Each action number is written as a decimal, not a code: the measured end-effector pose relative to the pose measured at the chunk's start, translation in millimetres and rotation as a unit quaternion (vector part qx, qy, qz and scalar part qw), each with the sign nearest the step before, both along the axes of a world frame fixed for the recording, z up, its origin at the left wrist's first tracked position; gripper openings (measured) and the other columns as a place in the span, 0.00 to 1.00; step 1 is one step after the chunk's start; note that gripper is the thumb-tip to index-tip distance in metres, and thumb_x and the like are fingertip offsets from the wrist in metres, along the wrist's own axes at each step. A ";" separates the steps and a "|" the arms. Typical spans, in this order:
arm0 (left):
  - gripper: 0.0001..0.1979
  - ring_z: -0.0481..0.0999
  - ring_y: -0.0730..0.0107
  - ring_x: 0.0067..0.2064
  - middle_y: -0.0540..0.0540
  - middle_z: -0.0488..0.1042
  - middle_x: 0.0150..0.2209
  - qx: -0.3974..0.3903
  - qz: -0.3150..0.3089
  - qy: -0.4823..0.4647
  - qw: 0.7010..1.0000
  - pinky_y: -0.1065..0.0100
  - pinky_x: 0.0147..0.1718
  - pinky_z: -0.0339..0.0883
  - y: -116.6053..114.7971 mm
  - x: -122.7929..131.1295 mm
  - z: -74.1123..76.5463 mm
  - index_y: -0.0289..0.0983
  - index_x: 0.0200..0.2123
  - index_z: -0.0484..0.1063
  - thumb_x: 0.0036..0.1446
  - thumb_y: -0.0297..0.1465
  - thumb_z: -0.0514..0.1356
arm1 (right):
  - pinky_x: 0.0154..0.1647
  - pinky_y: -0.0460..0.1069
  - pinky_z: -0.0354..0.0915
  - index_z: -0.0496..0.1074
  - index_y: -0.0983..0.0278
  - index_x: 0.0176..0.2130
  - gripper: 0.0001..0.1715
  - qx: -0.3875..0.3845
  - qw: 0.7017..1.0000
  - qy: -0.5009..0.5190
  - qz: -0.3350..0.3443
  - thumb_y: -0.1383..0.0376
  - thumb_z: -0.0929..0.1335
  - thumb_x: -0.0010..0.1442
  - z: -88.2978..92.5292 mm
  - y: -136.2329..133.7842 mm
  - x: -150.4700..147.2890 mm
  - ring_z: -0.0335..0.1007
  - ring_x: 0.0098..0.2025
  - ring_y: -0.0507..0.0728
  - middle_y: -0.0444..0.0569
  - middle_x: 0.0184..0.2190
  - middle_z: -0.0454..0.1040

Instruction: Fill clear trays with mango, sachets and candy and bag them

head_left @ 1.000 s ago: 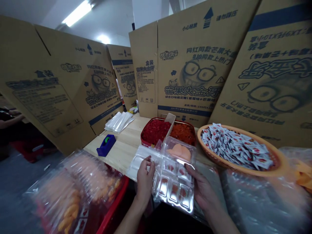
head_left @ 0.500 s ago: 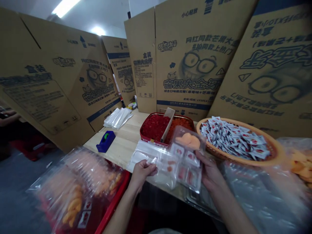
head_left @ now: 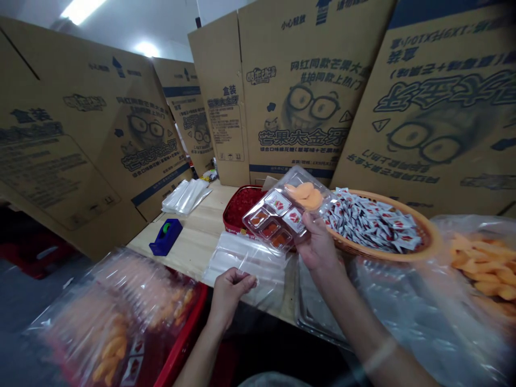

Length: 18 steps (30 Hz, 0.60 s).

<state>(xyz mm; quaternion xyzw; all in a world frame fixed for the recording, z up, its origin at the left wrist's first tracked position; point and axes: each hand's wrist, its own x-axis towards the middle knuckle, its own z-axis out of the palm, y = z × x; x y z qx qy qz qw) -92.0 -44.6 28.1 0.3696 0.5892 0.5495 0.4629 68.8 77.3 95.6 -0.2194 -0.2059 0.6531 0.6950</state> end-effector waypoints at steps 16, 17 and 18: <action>0.14 0.74 0.73 0.27 0.46 0.76 0.28 0.002 0.063 -0.145 0.987 0.71 0.28 0.67 -3.1 2.5 4.4 0.32 0.25 0.70 0.43 0.38 0.65 | 0.37 0.43 0.68 0.72 0.59 0.36 0.19 -0.018 0.992 -0.083 0.094 0.69 0.75 0.40 -16.9 -4.7 14.8 0.71 0.34 0.49 0.39 0.35 0.76; 0.14 0.74 0.74 0.27 0.46 0.76 0.27 0.006 0.066 -0.148 0.987 0.72 0.28 0.67 -2.8 2.3 5.8 0.32 0.25 0.70 0.43 0.38 0.66 | 0.37 0.43 0.68 0.72 0.59 0.36 0.20 -0.018 0.991 -0.088 0.100 0.69 0.74 0.40 -16.9 -4.4 16.1 0.71 0.34 0.49 0.40 0.36 0.76; 0.14 0.74 0.73 0.27 0.46 0.76 0.27 0.007 0.064 -0.151 0.987 0.71 0.28 0.67 -2.7 2.3 7.8 0.32 0.25 0.70 0.42 0.38 0.66 | 0.37 0.44 0.68 0.72 0.59 0.37 0.20 -0.020 0.990 -0.092 0.109 0.69 0.74 0.41 -17.2 -4.2 16.9 0.71 0.34 0.50 0.40 0.36 0.76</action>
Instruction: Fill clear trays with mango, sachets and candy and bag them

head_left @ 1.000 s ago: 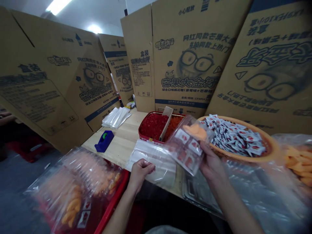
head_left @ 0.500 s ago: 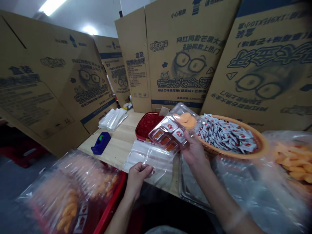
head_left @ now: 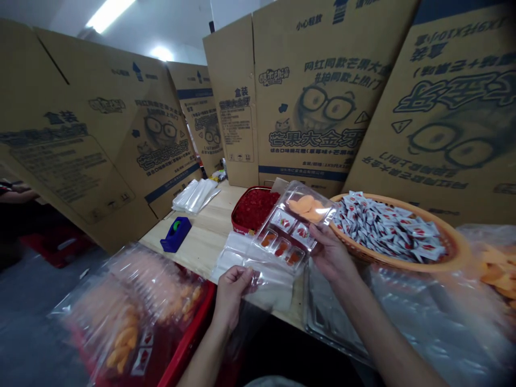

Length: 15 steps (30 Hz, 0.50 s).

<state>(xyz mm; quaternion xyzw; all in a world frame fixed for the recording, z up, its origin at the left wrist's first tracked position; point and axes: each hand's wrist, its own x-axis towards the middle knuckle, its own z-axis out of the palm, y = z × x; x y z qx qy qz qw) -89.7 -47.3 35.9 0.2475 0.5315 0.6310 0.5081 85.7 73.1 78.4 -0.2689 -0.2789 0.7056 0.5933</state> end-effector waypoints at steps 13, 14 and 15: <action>0.16 0.76 0.66 0.31 0.43 0.76 0.31 -0.034 -0.154 -0.033 0.987 0.67 0.30 0.69 8.6 -14.1 25.7 0.32 0.34 0.73 0.44 0.37 0.65 | 0.35 0.46 0.65 0.72 0.60 0.33 0.20 -0.037 0.989 -0.079 0.121 0.67 0.76 0.37 8.5 -13.4 -19.2 0.70 0.31 0.51 0.40 0.30 0.76; 0.16 0.75 0.67 0.30 0.44 0.76 0.30 -0.032 -0.152 -0.051 0.987 0.67 0.29 0.69 9.4 -13.7 26.5 0.32 0.34 0.73 0.45 0.37 0.64 | 0.34 0.47 0.65 0.72 0.61 0.33 0.20 -0.043 0.987 -0.086 0.132 0.67 0.76 0.37 8.3 -15.0 -20.2 0.70 0.30 0.51 0.41 0.29 0.76; 0.16 0.75 0.67 0.29 0.44 0.76 0.29 -0.030 -0.150 -0.067 0.986 0.67 0.28 0.68 10.1 -13.1 27.1 0.32 0.34 0.73 0.45 0.37 0.64 | 0.34 0.47 0.65 0.72 0.61 0.33 0.20 -0.048 0.984 -0.091 0.145 0.66 0.76 0.37 7.4 -16.8 -20.9 0.70 0.29 0.52 0.41 0.29 0.75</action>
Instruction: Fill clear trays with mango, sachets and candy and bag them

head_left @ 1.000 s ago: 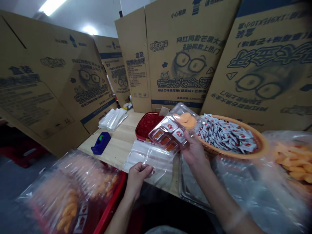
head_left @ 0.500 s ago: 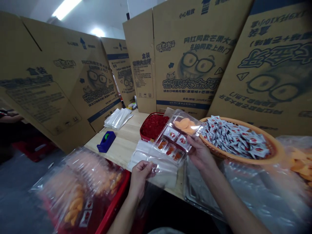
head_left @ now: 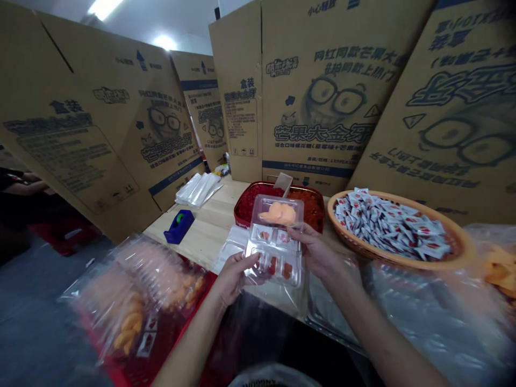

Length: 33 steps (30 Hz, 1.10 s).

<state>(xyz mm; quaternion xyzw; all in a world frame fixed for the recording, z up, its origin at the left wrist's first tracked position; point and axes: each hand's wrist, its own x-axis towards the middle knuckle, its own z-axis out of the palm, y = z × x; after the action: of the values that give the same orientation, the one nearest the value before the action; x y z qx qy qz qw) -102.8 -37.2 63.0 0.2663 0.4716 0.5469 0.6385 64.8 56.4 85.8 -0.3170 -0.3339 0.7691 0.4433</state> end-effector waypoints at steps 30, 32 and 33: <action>0.20 0.74 0.68 0.30 0.44 0.76 0.30 0.031 0.103 -0.107 0.988 0.68 0.34 0.66 -23.2 -16.1 -0.1 0.32 0.38 0.74 0.41 0.35 0.67 | 0.32 0.47 0.61 0.76 0.62 0.26 0.13 0.326 0.888 -0.271 0.177 0.55 0.72 0.44 -2.9 -19.9 -25.8 0.66 0.30 0.54 0.45 0.26 0.73; 0.19 0.74 0.70 0.28 0.45 0.76 0.29 0.036 0.107 -0.099 0.989 0.70 0.32 0.65 -27.5 -16.3 3.6 0.32 0.37 0.74 0.40 0.35 0.67 | 0.33 0.48 0.61 0.76 0.62 0.24 0.14 0.380 0.859 -0.281 0.195 0.54 0.71 0.46 0.6 -23.1 -27.0 0.67 0.31 0.55 0.47 0.27 0.73; 0.20 0.73 0.71 0.28 0.45 0.76 0.28 0.039 0.108 -0.094 0.989 0.70 0.31 0.64 -30.0 -16.3 5.4 0.32 0.37 0.75 0.40 0.35 0.68 | 0.33 0.48 0.61 0.76 0.62 0.23 0.14 0.400 0.848 -0.285 0.198 0.54 0.70 0.47 2.6 -24.8 -27.7 0.67 0.31 0.55 0.47 0.26 0.73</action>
<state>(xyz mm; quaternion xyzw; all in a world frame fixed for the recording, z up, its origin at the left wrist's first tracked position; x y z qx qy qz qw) -119.1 -67.2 68.4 0.1857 0.4134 0.6532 0.6066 37.1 31.6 88.5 -0.2451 -0.7800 0.5160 0.2555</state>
